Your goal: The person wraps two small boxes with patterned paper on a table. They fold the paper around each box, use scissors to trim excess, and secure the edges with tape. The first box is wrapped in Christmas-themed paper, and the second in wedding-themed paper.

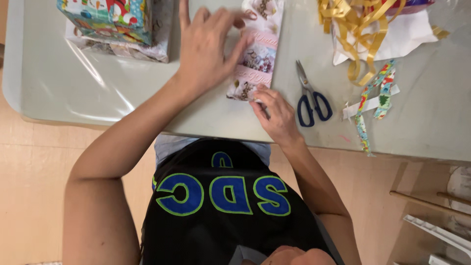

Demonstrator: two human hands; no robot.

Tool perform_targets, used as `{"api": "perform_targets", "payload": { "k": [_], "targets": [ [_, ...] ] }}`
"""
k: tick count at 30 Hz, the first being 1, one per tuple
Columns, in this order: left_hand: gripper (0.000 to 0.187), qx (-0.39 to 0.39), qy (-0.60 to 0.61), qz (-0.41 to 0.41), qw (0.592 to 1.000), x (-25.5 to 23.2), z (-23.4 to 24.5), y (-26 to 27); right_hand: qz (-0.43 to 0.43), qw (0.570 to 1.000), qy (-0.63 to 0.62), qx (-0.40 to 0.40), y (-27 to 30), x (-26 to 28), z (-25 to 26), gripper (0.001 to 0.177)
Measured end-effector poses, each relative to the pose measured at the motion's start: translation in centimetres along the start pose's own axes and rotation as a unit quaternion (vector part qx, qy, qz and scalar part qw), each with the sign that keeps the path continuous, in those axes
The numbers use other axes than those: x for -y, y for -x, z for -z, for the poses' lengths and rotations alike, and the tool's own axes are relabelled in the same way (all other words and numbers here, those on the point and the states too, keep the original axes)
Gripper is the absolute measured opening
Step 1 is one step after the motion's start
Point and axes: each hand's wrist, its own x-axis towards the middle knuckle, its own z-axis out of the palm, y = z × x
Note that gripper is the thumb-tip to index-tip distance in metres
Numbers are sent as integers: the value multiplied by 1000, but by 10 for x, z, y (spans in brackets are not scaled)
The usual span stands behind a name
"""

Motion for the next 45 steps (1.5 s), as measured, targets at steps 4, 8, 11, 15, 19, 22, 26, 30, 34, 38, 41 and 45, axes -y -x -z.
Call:
{"api": "perform_targets", "payload": {
  "k": [4,8,11,15,19,22,26,30,34,38,41,45],
  "targets": [
    [34,46,-21,81,995,26,-20,-46,21,999,41,-3,0,3,2,29],
    [53,225,-110,130,959,60,-43,-85,25,998,61,-3,0,4,2,28],
    [74,320,-113,131,931,83,-65,-116,25,998,52,-6,0,1,0,28],
    [79,427,-51,133,893,97,-94,-139,30,999,43,-6,3,-2,-1,30],
    [72,489,-17,169,856,101,-106,-150,30,999,30,-8,3,-4,-3,31],
    [57,465,7,158,871,98,-101,-157,36,998,40,-12,3,-2,-4,30],
    [47,425,67,122,894,82,-78,-163,64,995,71,-17,2,3,-1,27],
    [40,369,95,93,920,49,-37,-159,103,989,106,-14,-1,10,5,26],
    [42,322,107,81,937,7,2,-142,127,983,133,-13,1,17,8,28],
    [40,195,137,-65,969,-32,41,-115,104,987,119,15,13,28,8,29],
    [33,124,111,-156,974,-59,67,-89,108,988,103,35,29,27,6,32],
    [19,96,13,-202,975,-92,97,-49,132,988,70,22,49,25,9,31]
  ]
}}
